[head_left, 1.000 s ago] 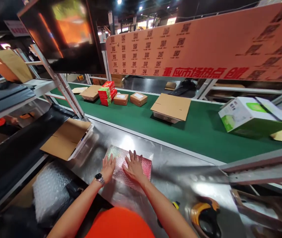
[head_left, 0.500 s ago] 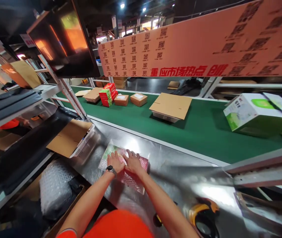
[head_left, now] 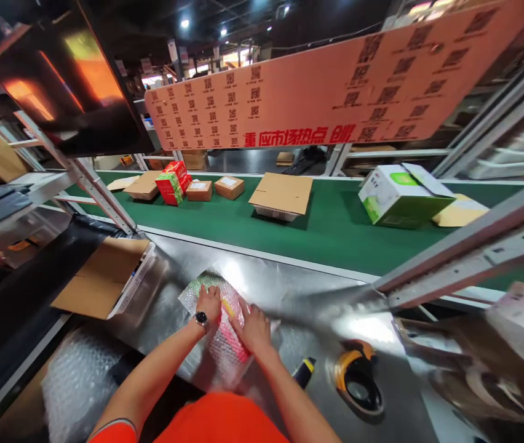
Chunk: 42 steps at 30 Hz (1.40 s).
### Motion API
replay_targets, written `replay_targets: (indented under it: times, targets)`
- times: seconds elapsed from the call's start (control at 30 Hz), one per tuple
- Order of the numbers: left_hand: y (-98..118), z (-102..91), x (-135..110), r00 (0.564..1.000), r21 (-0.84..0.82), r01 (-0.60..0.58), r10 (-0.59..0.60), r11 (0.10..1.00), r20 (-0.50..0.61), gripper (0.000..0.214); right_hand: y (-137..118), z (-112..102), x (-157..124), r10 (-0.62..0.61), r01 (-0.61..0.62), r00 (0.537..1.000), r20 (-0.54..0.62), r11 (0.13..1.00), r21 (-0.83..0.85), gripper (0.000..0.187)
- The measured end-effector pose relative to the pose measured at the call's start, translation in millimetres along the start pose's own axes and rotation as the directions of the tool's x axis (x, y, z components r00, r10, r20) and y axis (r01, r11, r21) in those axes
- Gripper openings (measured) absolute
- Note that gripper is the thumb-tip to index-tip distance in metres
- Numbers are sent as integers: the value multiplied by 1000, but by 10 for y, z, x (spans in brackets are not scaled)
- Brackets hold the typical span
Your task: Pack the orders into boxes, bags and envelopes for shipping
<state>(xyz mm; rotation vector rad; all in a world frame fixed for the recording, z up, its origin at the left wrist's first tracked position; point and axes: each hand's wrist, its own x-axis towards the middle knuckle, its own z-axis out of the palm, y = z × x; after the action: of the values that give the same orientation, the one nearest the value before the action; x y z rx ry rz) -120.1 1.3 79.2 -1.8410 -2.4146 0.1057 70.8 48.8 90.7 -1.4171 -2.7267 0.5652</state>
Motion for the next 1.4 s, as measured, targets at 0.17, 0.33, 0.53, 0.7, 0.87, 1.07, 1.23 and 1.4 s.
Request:
replay_targets:
  times: [0.17, 0.33, 0.53, 0.7, 0.87, 1.07, 1.23, 1.4]
  targets:
    - [-87, 26, 26, 983, -91, -179, 175, 980, -49, 54, -167, 288, -217, 15, -23, 994, -104, 997, -79, 66]
    - [-146, 92, -70, 991, -182, -113, 97, 977, -95, 48, -130, 316, -102, -102, 97, 994, -49, 991, -95, 63]
    - [74, 61, -116, 998, -184, -51, 55, 982, 17, 59, -150, 290, -90, -68, 66, 998, -16, 990, -124, 63]
    - [72, -36, -84, 996, -201, -79, 87, 976, 31, 54, -217, 219, -121, -68, 63, 997, -33, 989, -133, 65]
    - [-1, -87, -58, 996, -256, -68, 78, 964, 31, 46, -273, 124, 0, -267, 265, 964, 2, 959, -102, 63]
    - [112, -44, -87, 997, -263, -38, 53, 964, 51, 51, -240, 64, 133, -292, 292, 956, 24, 955, -43, 57]
    - [173, -45, -147, 993, -225, -23, 49, 974, 109, 63, -143, 92, 207, -337, 333, 941, 45, 940, 72, 57]
    - [131, -141, -190, 990, -184, -66, 88, 981, 111, 65, 214, 101, 172, -223, 282, 954, -200, 893, 351, 53]
